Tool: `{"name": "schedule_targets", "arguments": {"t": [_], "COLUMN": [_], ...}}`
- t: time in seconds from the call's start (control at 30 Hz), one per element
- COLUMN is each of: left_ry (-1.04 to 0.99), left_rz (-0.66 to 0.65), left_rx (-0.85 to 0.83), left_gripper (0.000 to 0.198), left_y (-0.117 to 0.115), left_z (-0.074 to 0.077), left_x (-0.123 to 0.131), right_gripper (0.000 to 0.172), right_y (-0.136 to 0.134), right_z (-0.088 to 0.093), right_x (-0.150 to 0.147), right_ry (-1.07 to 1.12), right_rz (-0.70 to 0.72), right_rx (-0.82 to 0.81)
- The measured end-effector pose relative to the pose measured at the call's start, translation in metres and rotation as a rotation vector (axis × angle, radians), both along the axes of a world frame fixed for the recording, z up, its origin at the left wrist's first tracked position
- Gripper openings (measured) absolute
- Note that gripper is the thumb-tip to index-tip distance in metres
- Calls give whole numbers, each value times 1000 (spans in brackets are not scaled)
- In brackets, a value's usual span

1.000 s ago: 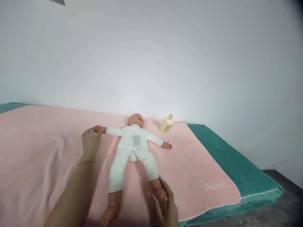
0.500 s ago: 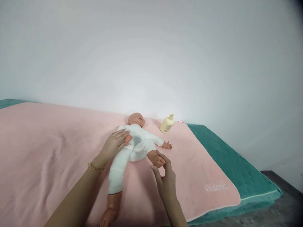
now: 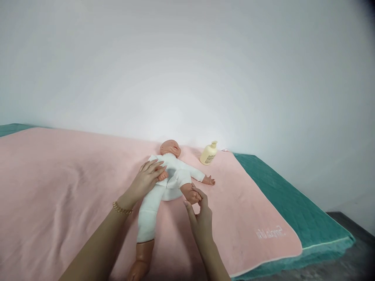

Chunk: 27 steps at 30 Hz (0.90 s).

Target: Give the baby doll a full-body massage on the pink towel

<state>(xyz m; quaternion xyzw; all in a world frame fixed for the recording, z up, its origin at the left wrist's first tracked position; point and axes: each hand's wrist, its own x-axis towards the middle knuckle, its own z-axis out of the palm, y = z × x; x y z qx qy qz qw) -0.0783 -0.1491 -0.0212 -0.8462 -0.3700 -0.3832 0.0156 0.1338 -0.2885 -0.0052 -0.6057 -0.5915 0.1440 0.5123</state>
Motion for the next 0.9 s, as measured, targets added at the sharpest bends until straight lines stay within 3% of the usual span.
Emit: {"name": "schedule_targets", "arguments": {"t": [0.17,0.3,0.47,0.67,0.8,0.9], "left_ry": [-240,-482,-634,-634,-571,-449], "left_rz": [51,275,516,670,790,768], "left_rx": [-10,-92,-243,-319,-517,-595], "left_gripper": [32,31,40,47,46,36], "left_y": [0,-6,-10,3,13,19], "left_z": [5,13,24,23,8,-4], "left_x": [-5,-14,-29,-62,-85,-95], "right_gripper": [43,41,38,36,40,45], "right_y": [-8,-20,-36,-48,-55,-63], "right_z": [6,13,16,18,13,-2], "right_x": [3,5,8,18,23,25], "right_ry": [-10,-35,-121,-256,-289,-273], "right_rz": [-1,-8,-5,20,-30,-48], "right_rx": [20,14,16,15,35,67]}}
